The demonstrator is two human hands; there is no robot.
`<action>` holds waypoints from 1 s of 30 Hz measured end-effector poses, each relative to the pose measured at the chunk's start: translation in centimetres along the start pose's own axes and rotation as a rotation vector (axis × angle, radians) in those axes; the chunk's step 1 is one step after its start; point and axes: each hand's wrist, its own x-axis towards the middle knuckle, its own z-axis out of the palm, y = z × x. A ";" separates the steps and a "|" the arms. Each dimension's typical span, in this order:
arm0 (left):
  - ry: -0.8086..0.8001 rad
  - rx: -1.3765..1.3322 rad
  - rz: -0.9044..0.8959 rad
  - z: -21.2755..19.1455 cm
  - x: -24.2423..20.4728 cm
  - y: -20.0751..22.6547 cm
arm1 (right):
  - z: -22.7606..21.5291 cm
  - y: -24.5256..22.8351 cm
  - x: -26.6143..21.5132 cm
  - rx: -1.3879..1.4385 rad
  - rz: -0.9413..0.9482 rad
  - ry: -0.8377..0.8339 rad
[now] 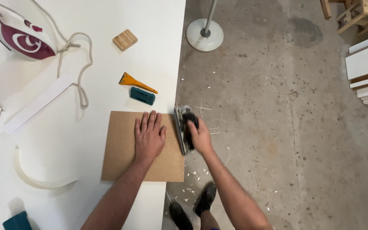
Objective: The person places a white strip on a brown board, irons it, and then uses a clamp to secure it. They then smooth the board's edges with a sanding block and a hand plane.
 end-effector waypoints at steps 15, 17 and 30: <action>-0.088 -0.010 -0.012 -1.2 0.1 0.1 | 0.3 4.6 -10.6 0.195 0.192 -0.019; -0.084 -0.022 -0.002 -1.2 0.2 0.4 | 1.1 8.1 -15.3 0.138 0.203 -0.021; 0.173 -0.002 0.088 0.6 -0.4 -0.6 | 1.8 5.2 -18.3 -0.164 0.157 -0.054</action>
